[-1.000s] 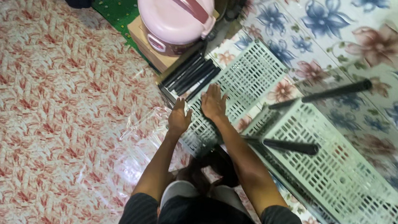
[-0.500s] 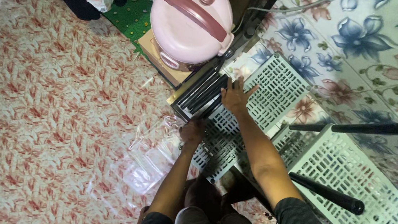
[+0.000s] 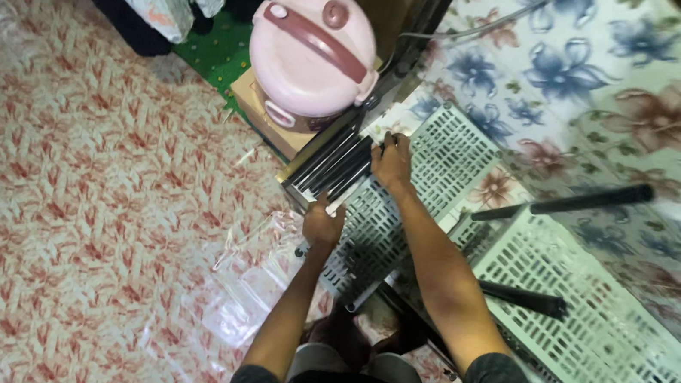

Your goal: The person assembles a light green plastic storage shelf by inserting black metal poles into the shelf panels and stacking them. They handle the shelf panels and poles, aligning and securing them to form a multi-tiered unit.

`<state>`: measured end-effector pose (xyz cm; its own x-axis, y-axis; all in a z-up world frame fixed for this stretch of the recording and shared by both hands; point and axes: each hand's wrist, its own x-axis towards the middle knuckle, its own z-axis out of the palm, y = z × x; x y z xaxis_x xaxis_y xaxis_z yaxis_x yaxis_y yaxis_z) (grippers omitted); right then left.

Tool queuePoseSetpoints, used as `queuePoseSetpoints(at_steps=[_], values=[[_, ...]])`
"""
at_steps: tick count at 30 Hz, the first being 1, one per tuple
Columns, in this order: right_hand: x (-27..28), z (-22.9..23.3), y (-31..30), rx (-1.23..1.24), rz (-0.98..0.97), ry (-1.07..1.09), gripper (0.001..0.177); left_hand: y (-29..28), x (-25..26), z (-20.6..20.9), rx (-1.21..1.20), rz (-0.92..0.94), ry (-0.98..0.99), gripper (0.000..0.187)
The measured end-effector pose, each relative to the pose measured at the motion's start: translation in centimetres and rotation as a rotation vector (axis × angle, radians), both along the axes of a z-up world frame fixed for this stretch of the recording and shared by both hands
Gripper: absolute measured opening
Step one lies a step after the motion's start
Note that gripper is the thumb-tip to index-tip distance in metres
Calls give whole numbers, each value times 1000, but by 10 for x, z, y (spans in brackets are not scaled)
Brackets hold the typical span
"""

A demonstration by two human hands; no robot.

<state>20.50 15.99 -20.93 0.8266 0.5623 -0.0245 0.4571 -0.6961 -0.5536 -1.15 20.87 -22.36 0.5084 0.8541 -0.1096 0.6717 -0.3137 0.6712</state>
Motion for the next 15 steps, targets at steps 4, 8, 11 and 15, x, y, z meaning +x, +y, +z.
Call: queuePoseSetpoints(at_steps=[4,8,11,15], values=[[-9,37,-10,237,-111,12,43,-15,-17,18,-29,-76,-321,54],[-28,46,-30,376,-101,-84,53,-44,-25,32,-328,-24,-291,36],[-27,54,-33,397,-116,-74,60,-55,-28,49,-297,-40,-271,36],[-17,79,-26,441,-141,-44,72,-56,-24,65,-65,-81,-245,37]])
